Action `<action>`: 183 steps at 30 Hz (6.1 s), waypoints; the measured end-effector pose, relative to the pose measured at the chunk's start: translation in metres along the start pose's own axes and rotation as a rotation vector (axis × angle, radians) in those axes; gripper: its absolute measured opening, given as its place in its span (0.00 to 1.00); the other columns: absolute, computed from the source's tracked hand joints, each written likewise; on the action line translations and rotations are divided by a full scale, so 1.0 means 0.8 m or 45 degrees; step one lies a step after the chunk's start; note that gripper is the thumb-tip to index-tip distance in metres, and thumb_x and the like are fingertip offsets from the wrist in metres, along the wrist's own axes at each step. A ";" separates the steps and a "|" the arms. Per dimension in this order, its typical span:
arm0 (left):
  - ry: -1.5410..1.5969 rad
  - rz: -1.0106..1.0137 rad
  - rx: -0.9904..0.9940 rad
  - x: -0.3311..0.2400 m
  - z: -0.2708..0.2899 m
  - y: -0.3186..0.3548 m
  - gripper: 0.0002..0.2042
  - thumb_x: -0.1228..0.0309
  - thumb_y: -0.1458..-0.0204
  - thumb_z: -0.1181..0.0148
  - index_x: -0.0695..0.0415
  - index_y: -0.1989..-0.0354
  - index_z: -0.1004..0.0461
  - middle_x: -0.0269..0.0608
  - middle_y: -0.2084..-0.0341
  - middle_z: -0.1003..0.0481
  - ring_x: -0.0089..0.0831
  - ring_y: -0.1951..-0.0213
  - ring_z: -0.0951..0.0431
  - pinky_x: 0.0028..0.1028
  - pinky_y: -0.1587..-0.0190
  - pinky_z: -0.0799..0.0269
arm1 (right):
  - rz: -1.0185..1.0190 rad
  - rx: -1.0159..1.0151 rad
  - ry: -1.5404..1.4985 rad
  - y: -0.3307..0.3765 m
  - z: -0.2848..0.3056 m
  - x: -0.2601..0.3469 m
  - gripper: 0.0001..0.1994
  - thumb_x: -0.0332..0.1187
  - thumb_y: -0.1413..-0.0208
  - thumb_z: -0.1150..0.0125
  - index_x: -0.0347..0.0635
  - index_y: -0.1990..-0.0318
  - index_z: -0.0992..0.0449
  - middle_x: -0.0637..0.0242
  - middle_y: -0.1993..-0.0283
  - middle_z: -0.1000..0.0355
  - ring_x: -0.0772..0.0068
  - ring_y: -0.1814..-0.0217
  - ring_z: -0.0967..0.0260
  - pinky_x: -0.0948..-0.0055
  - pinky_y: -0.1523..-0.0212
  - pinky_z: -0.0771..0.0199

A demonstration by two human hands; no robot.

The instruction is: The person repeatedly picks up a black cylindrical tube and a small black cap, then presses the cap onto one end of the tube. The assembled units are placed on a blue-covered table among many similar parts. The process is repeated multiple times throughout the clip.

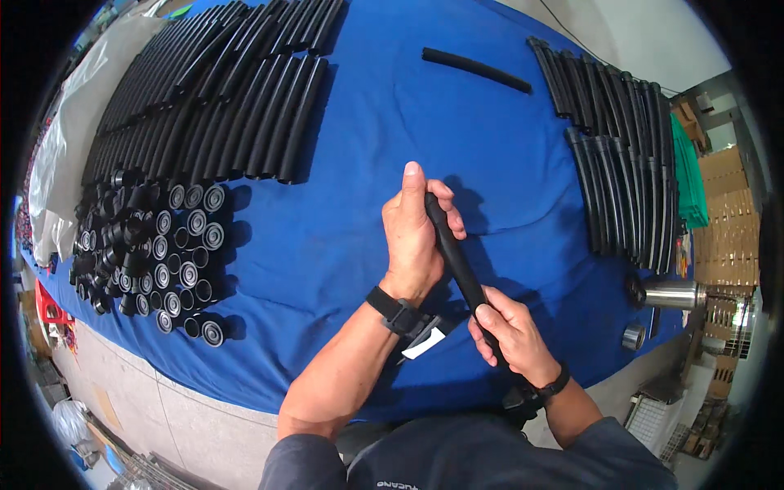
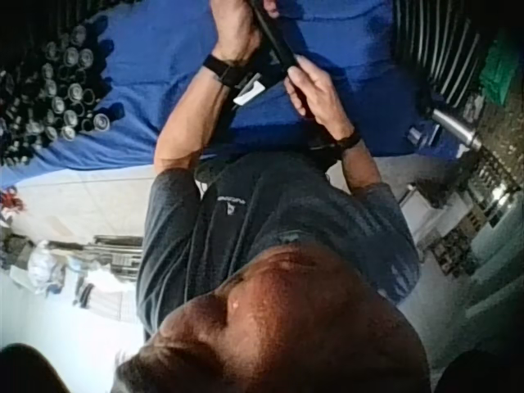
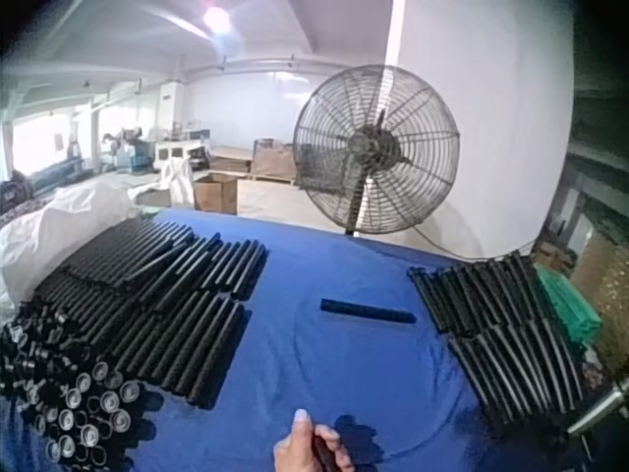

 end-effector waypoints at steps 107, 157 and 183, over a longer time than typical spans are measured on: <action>-0.595 -0.063 0.452 -0.013 -0.023 -0.012 0.07 0.69 0.39 0.36 0.60 0.62 0.22 0.32 0.75 0.26 0.18 0.73 0.30 0.21 0.71 0.38 | -0.077 0.355 -0.490 0.046 0.012 -0.019 0.25 0.41 0.33 0.38 0.39 0.34 0.33 0.71 0.69 0.29 0.84 0.80 0.34 0.78 0.82 0.36; -0.657 0.078 0.389 -0.015 -0.017 -0.005 0.07 0.65 0.41 0.34 0.55 0.63 0.20 0.27 0.76 0.26 0.14 0.79 0.33 0.18 0.79 0.43 | 0.109 -0.241 0.315 0.039 0.046 0.020 0.23 0.29 0.41 0.30 0.36 0.40 0.29 0.63 0.67 0.25 0.72 0.71 0.27 0.69 0.67 0.24; -0.669 0.143 0.734 -0.012 -0.057 0.016 0.08 0.69 0.45 0.32 0.58 0.61 0.22 0.26 0.78 0.28 0.15 0.80 0.33 0.20 0.78 0.40 | 0.002 0.083 -0.383 0.055 0.041 0.002 0.18 0.28 0.35 0.50 0.29 0.41 0.30 0.59 0.73 0.26 0.77 0.84 0.33 0.80 0.85 0.35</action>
Point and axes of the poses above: each hand's wrist, its own y-axis away from the middle knuckle, its own z-axis out of the back of the hand, x = y × z, the point moved 10 cm from there along -y, towards the middle knuckle
